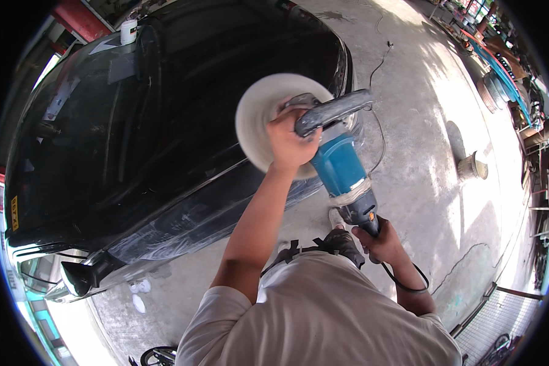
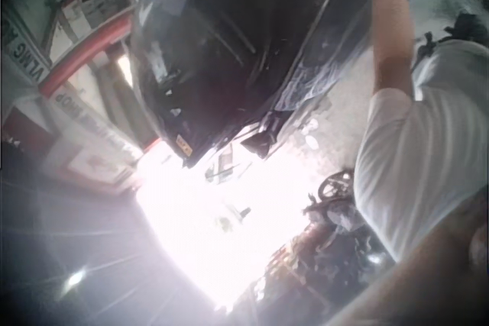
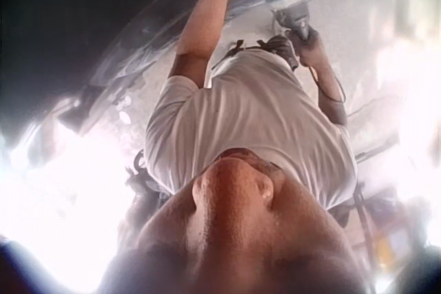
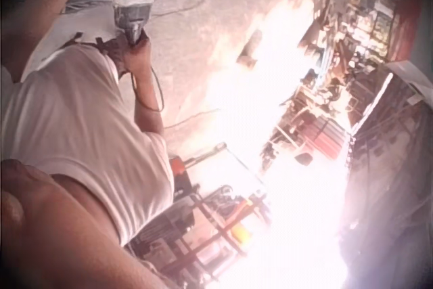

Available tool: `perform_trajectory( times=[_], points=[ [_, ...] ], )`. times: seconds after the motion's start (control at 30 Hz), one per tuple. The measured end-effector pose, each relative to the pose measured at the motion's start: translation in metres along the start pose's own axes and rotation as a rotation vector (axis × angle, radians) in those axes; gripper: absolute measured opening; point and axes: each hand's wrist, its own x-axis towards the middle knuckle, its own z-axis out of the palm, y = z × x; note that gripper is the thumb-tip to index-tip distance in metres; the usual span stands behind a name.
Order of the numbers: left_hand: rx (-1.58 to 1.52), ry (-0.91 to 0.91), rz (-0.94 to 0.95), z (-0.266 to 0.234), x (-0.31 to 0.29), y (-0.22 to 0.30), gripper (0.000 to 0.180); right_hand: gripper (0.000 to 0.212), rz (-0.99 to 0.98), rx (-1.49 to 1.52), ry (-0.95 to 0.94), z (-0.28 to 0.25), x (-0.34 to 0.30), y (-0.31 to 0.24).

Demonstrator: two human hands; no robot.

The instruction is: The person uses a rotary polisher with a foam pad to buff the hood of a black car. They move the tool in circular and sweeping motions across the surface, occasionally pausing to wipe the hood with their hand before resuming polishing.

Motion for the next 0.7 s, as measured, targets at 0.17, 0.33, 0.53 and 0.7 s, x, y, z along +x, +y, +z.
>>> perform_trajectory(
  times=[0.17, 0.33, 0.53, 0.7],
  points=[
    [-0.032, -0.134, -0.045, 0.080, -0.001, -0.006, 0.022, 0.026, 0.100, 0.194, 0.084, -0.016, 0.018, 0.041],
    [-0.006, -0.180, 0.038, 0.043, -0.052, 0.018, 0.023, 0.032, 0.037, 0.148, -0.020, 0.002, 0.015, 0.122],
    [0.263, -0.085, 0.023, -0.090, -0.112, 0.056, 0.020, 0.042, -0.231, -0.126, -0.123, 0.065, 0.019, 0.142],
    [0.518, 0.021, 0.075, -0.152, -0.125, 0.086, 0.022, 0.050, -0.388, -0.272, -0.294, 0.069, 0.042, 0.089]
  ],
)
